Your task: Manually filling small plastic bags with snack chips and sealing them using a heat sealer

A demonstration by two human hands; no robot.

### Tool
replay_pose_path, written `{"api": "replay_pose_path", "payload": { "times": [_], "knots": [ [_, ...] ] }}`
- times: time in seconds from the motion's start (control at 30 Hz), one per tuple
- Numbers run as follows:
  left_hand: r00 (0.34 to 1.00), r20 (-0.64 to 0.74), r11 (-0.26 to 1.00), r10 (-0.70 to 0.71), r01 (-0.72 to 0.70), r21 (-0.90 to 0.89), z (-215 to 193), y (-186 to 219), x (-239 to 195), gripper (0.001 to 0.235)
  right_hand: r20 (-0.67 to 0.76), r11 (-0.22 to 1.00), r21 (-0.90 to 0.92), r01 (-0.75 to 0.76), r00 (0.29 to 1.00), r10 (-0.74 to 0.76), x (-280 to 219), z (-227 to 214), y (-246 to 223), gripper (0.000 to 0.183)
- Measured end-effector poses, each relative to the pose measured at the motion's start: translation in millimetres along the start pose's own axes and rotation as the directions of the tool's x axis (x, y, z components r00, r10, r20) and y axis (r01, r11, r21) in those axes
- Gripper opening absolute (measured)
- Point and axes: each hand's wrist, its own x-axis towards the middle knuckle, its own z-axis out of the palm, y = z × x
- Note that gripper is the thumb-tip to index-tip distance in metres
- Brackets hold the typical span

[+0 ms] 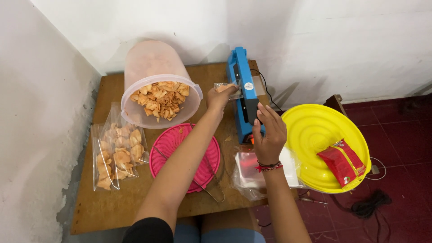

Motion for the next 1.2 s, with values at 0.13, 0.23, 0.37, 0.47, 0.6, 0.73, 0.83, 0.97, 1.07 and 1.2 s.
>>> {"api": "replay_pose_path", "payload": {
  "times": [0.13, 0.23, 0.37, 0.47, 0.6, 0.73, 0.83, 0.97, 1.07, 1.2],
  "knots": [
    [1.000, 0.002, 1.000, 0.002, -0.002, 0.006, -2, -1, -1, 0.067, 0.024, 1.000, -0.006, -0.022, 0.999, 0.022, -3, -3, 3, 0.018],
    [1.000, 0.005, 0.999, 0.011, -0.011, -0.041, -2, -3, 2, 0.070, 0.034, 0.999, 0.000, -0.052, 0.998, 0.052, -6, -2, 5, 0.018],
    [1.000, 0.007, 1.000, -0.001, 0.001, -0.018, 0, -6, 5, 0.070, 0.029, 0.998, -0.018, -0.056, 0.998, 0.056, -9, -1, 8, 0.018],
    [1.000, 0.022, 1.000, -0.004, 0.005, -0.016, 0, -10, 9, 0.071, 0.036, 0.998, -0.013, -0.066, 0.997, 0.066, -11, -1, 8, 0.018],
    [0.997, 0.083, 0.997, -0.013, 0.019, -0.069, 4, -9, 15, 0.063, 0.042, 0.997, -0.005, -0.080, 0.996, 0.080, -11, 0, 10, 0.020],
    [0.995, 0.096, 0.999, -0.029, 0.033, -0.043, -5, 2, 3, 0.064, 0.044, 0.997, 0.000, -0.078, 0.996, 0.078, -12, 0, 11, 0.020],
    [0.997, 0.074, 0.998, -0.036, 0.040, -0.055, -8, 0, 2, 0.057, 0.041, 0.997, -0.010, -0.075, 0.996, 0.075, -13, 0, 12, 0.020],
    [0.995, 0.098, 0.996, -0.028, 0.035, -0.076, -8, 2, -1, 0.060, 0.047, 0.995, 0.026, -0.098, 0.994, 0.097, -12, 1, 11, 0.021],
    [0.994, 0.098, 0.995, -0.047, 0.055, -0.084, -10, 8, -9, 0.064, 0.047, 0.993, 0.035, -0.111, 0.993, 0.109, -10, -1, 7, 0.020],
    [0.992, 0.108, 0.995, -0.059, 0.066, -0.069, -11, 7, -10, 0.066, 0.045, 0.993, 0.041, -0.113, 0.993, 0.111, -9, -2, 5, 0.020]
  ]
}}
